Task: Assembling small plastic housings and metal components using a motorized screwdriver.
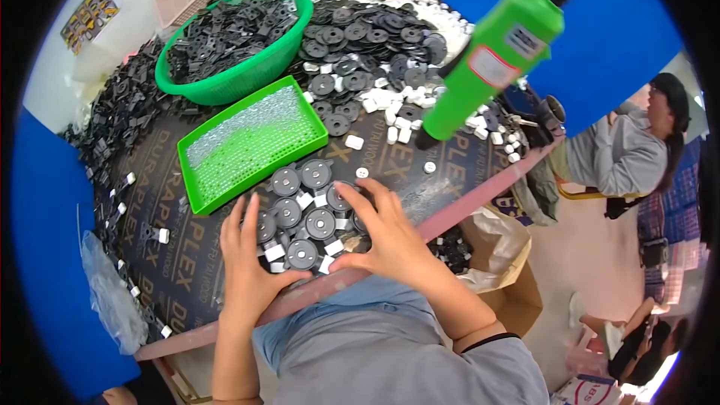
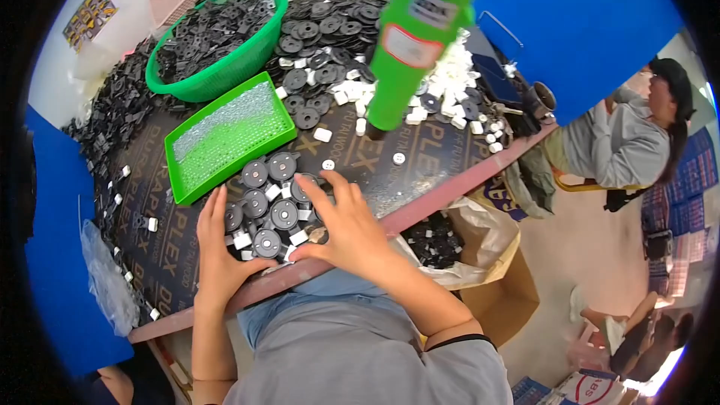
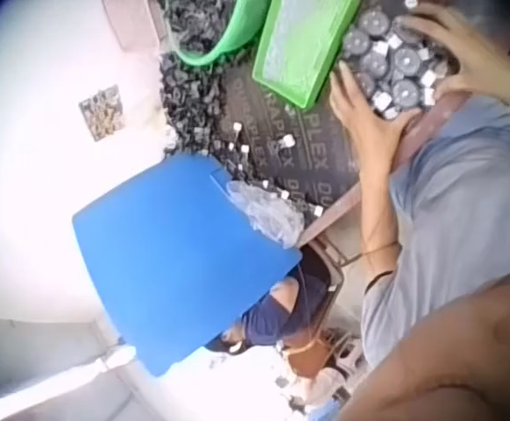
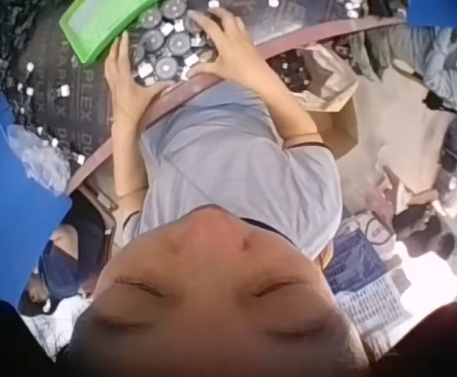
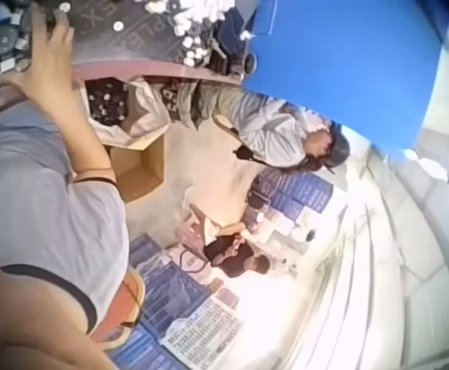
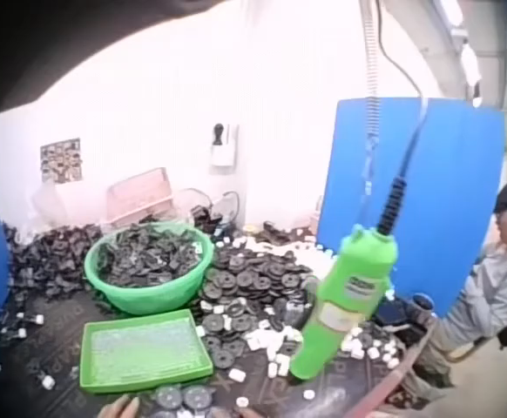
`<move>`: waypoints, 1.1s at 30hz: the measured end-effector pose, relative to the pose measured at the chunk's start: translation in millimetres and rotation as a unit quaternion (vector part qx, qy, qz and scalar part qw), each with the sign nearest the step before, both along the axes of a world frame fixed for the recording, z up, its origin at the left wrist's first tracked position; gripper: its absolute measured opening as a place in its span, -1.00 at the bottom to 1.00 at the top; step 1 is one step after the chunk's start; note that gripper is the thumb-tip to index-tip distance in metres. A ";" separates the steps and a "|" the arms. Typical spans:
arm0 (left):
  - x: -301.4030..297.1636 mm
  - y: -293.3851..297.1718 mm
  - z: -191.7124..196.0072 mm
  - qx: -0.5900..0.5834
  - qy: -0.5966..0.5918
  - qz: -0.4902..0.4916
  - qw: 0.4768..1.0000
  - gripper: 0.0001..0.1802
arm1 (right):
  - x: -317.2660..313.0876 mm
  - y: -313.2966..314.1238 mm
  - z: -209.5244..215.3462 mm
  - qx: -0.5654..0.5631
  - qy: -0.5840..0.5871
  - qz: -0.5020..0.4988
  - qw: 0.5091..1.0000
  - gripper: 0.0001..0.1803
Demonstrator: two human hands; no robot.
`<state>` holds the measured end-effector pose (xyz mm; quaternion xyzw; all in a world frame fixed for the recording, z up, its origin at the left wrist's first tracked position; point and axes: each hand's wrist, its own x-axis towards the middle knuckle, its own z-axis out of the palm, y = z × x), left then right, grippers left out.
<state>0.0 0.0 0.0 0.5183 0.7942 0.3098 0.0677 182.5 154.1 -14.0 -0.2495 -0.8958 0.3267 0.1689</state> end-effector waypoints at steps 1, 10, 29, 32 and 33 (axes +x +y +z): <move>2.5 1.7 2.6 -0.014 0.011 0.013 1.000 0.40 | -5.8 -8.6 -2.0 0.021 0.025 -0.010 0.999 0.20; 3.7 10.5 5.5 0.005 -0.095 0.052 0.994 0.22 | -28.3 -8.1 -9.6 -0.051 0.070 0.004 0.996 0.01; 99.4 11.1 39.9 0.116 -0.413 -0.065 0.901 0.07 | 71.4 -32.2 27.4 -0.257 0.234 0.043 0.937 -0.04; 134.5 38.0 21.9 0.103 -0.377 -0.177 0.903 0.02 | 132.6 -29.5 25.1 -0.359 0.233 -0.056 0.902 -0.07; 149.6 50.8 11.7 0.107 -0.359 -0.213 0.903 0.03 | 150.3 -31.0 22.9 -0.423 0.250 -0.107 0.864 -0.04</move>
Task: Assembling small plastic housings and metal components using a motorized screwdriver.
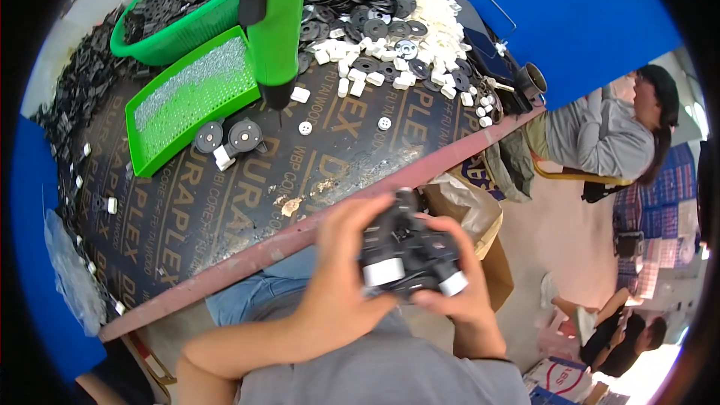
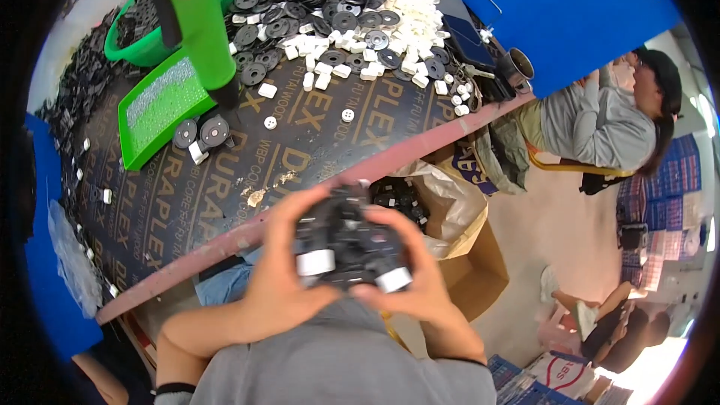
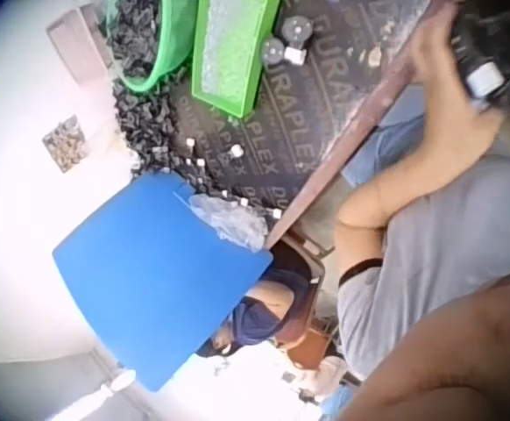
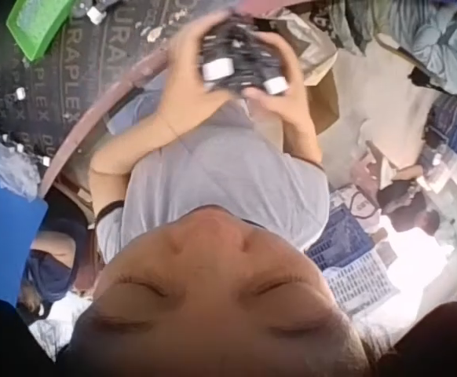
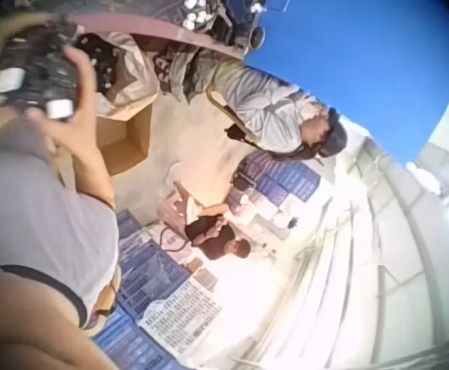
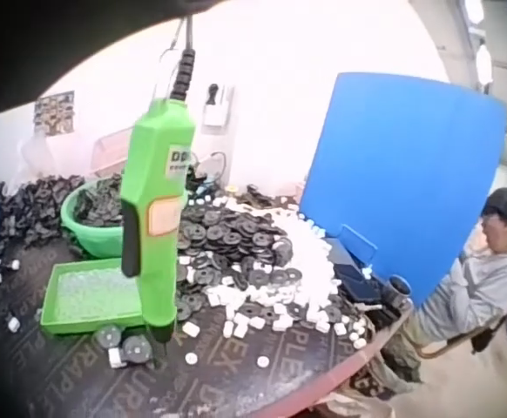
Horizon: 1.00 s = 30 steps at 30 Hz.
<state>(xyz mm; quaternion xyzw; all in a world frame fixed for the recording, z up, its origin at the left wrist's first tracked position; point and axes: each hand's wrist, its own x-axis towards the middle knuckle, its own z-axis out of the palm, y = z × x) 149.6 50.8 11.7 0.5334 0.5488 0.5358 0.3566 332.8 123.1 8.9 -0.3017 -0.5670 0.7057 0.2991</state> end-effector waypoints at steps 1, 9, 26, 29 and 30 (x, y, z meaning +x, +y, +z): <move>19.7 12.5 -10.6 -0.009 -0.009 -0.009 1.000 0.04 | 21.4 1.7 -6.6 -0.053 0.001 -0.038 0.998 -0.02; 93.1 111.3 -189.5 -0.308 -0.185 -0.055 0.932 0.40 | 105.0 74.3 -146.1 -0.321 -0.073 -0.197 0.924 -0.12; -139.2 -2.0 -22.3 -0.058 0.429 0.304 0.849 -0.11 | -143.1 32.2 -23.2 0.497 -0.068 0.041 0.864 -0.50; -151.2 7.2 -41.0 -0.071 0.372 0.316 0.870 -0.25 | -200.2 31.5 -33.8 0.538 -0.172 0.070 0.822 -0.28; -150.4 10.9 -42.2 -0.058 0.331 0.325 0.884 -0.33 | -213.0 35.2 -38.0 0.525 -0.184 0.088 0.826 -0.28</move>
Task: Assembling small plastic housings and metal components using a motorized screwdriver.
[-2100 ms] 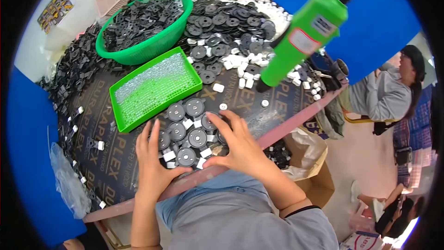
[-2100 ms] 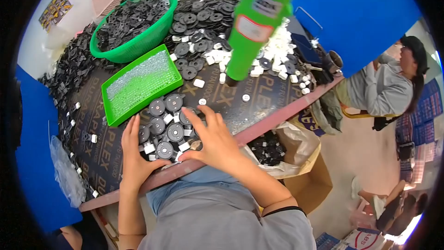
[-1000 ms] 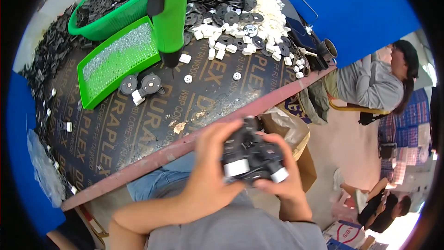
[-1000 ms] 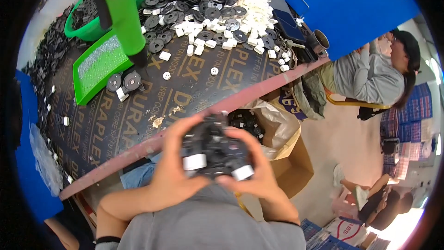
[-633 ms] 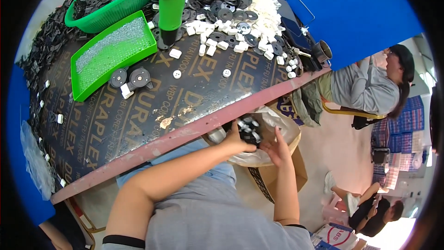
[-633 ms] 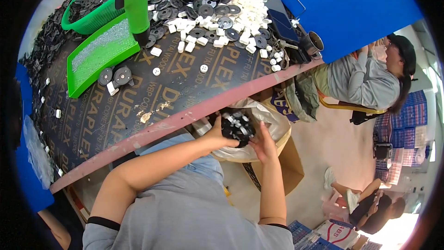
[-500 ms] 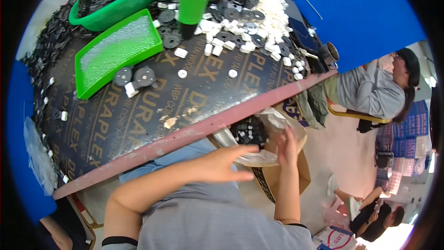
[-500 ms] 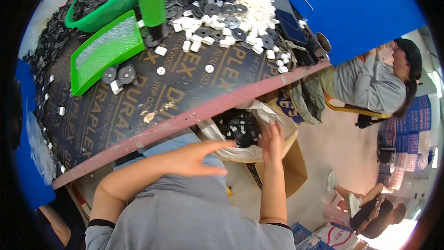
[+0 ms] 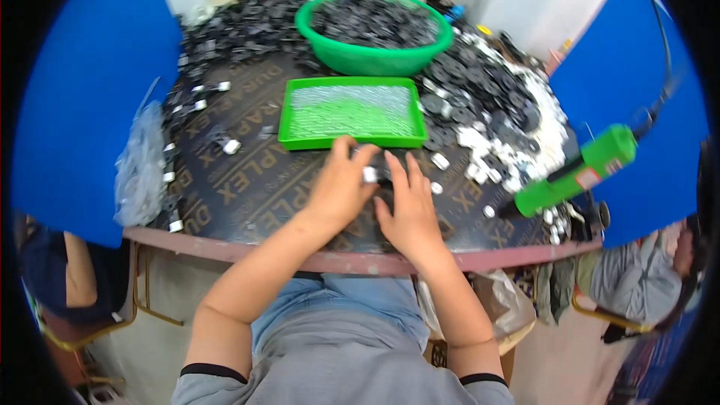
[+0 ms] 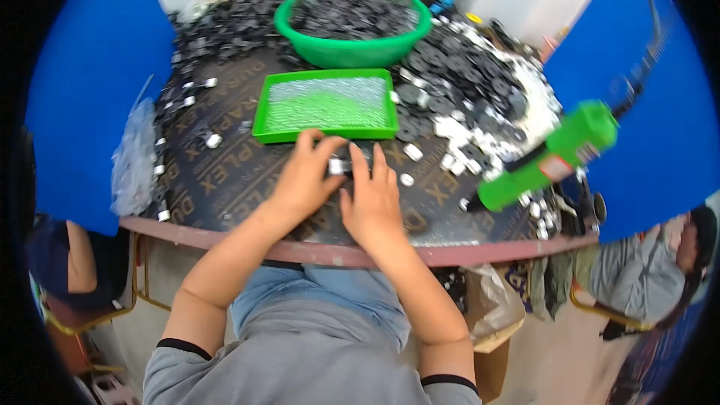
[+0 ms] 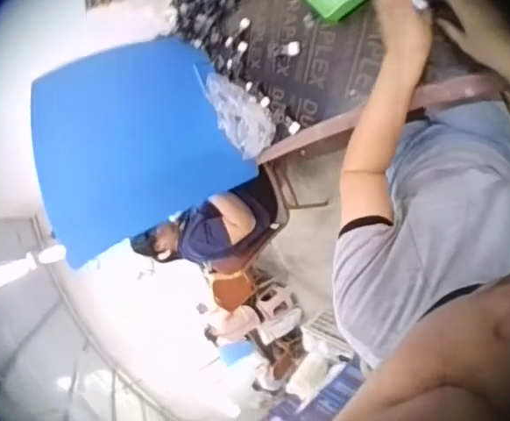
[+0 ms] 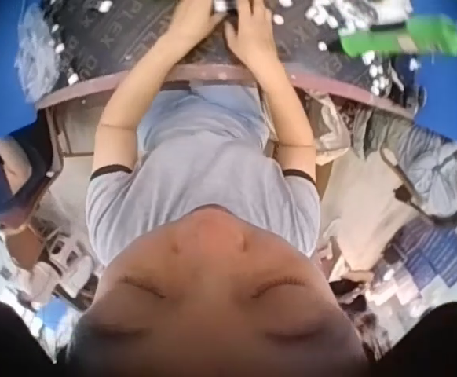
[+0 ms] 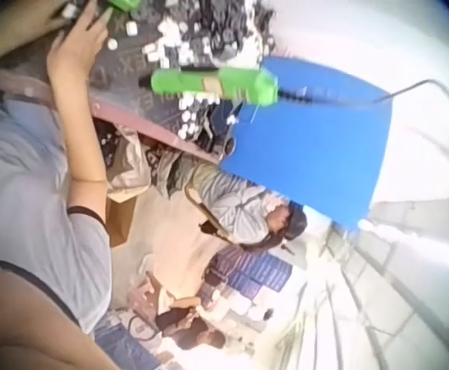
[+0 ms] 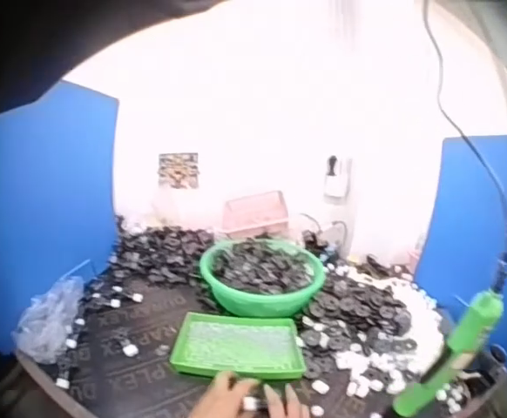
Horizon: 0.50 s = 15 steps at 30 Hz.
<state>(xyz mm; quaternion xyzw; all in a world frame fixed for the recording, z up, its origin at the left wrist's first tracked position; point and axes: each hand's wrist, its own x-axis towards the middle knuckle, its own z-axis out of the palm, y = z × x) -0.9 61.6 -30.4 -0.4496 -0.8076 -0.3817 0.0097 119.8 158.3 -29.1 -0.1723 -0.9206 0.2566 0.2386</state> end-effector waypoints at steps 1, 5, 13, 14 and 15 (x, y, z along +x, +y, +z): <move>1.4 1.1 -3.1 0.006 -0.025 -0.008 1.000 -0.37 | -5.5 -0.2 0.2 -0.002 -0.015 0.016 1.000 -0.31; 29.4 -22.6 6.5 0.071 -0.067 -0.050 0.994 -0.45 | 24.1 -25.4 16.1 -0.046 0.058 0.050 0.996 -0.43; 166.1 -19.8 0.9 0.118 -0.201 -0.350 0.907 -0.56 | 216.3 -30.7 27.1 0.045 0.066 -0.008 0.997 -0.63; 183.4 -10.3 -4.6 0.107 -0.255 -0.414 0.867 -0.58 | 233.0 -27.5 33.4 0.025 0.038 -0.004 0.999 -0.67; 201.3 4.3 -13.8 0.060 -0.296 -0.429 0.851 -0.58 | 252.2 -22.1 24.5 0.003 0.021 -0.023 1.000 -0.68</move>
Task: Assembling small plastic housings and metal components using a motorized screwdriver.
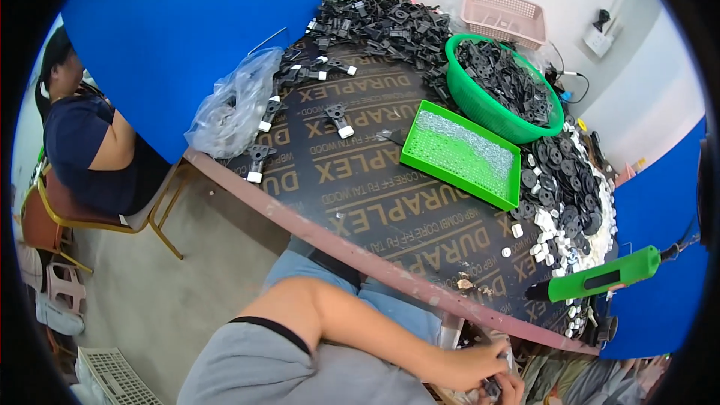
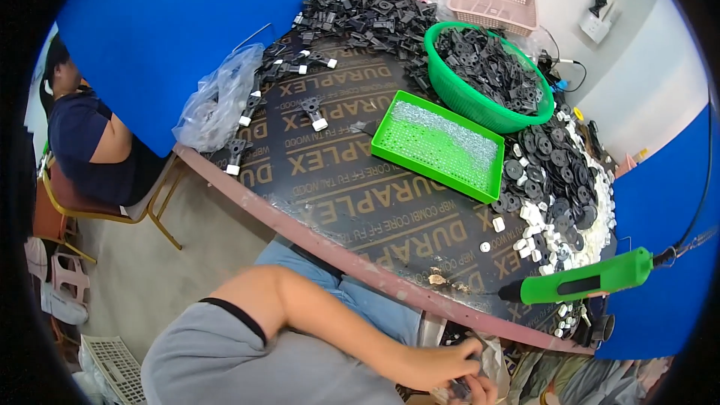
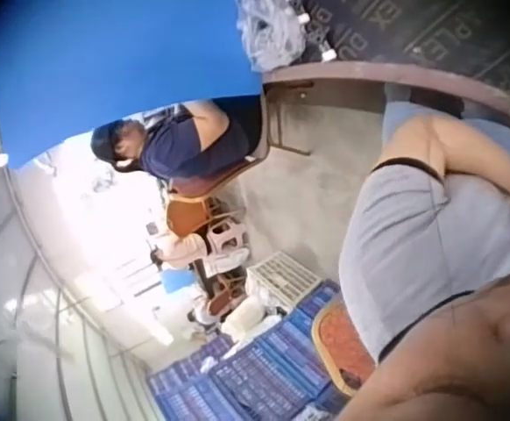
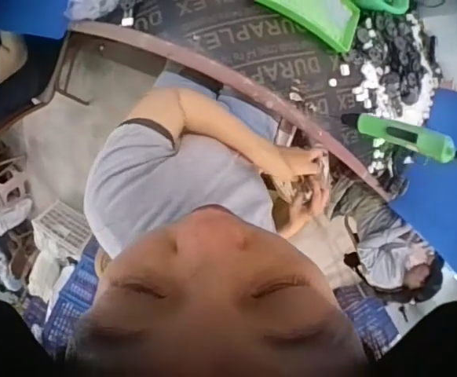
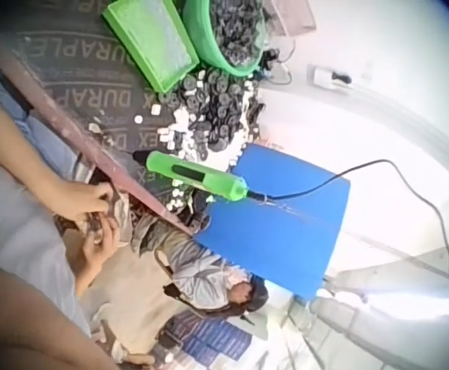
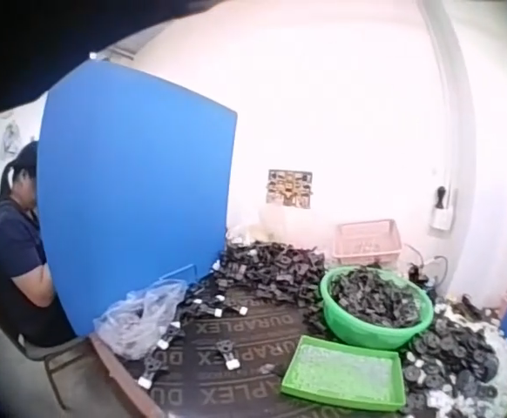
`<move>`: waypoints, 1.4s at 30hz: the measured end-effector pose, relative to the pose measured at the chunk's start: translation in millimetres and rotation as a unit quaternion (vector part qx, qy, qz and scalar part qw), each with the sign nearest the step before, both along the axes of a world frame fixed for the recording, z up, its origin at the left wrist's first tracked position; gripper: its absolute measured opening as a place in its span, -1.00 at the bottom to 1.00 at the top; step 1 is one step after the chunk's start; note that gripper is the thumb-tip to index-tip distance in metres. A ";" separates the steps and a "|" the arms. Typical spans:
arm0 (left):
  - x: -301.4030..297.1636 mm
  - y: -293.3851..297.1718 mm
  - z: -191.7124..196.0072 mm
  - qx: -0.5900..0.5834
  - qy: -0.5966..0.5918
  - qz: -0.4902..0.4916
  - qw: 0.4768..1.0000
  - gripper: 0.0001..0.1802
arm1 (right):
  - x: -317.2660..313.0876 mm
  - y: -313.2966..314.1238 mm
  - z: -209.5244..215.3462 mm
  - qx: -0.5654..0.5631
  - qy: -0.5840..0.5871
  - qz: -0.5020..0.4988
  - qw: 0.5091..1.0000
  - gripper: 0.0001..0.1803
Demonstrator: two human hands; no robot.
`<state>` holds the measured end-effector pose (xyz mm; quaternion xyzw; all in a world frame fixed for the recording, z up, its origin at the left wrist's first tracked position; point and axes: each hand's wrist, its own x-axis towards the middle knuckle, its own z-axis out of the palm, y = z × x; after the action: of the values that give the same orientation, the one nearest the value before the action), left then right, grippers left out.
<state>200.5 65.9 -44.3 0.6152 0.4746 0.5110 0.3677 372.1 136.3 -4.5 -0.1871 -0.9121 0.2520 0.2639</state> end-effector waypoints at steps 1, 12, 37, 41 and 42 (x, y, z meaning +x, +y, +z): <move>15.9 20.0 -16.9 -0.053 -0.021 -0.038 0.998 -0.58 | 4.1 -2.5 1.8 0.029 -0.028 -0.041 0.998 -0.62; -64.4 -34.2 18.9 0.024 0.081 -0.008 0.996 -0.64 | 19.6 40.8 -85.0 -0.264 -0.233 0.031 0.935 -0.42; -439.1 -197.7 64.4 -0.209 0.314 0.616 0.692 -0.41 | -528.6 -88.0 34.5 0.138 -0.276 0.386 0.869 -0.47; -482.2 -192.4 24.3 -0.280 0.400 0.643 0.590 -0.28 | -528.9 -94.2 70.7 0.148 -0.410 0.423 0.794 -0.60; -476.5 -187.7 28.2 -0.345 0.377 0.589 0.626 -0.24 | -537.7 -91.9 73.0 0.164 -0.390 0.391 0.817 -0.59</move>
<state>-276.0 -121.8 -16.0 0.1715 0.9743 0.1412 -0.0371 -165.6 44.4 68.5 0.1489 -0.9628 0.0864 -0.2081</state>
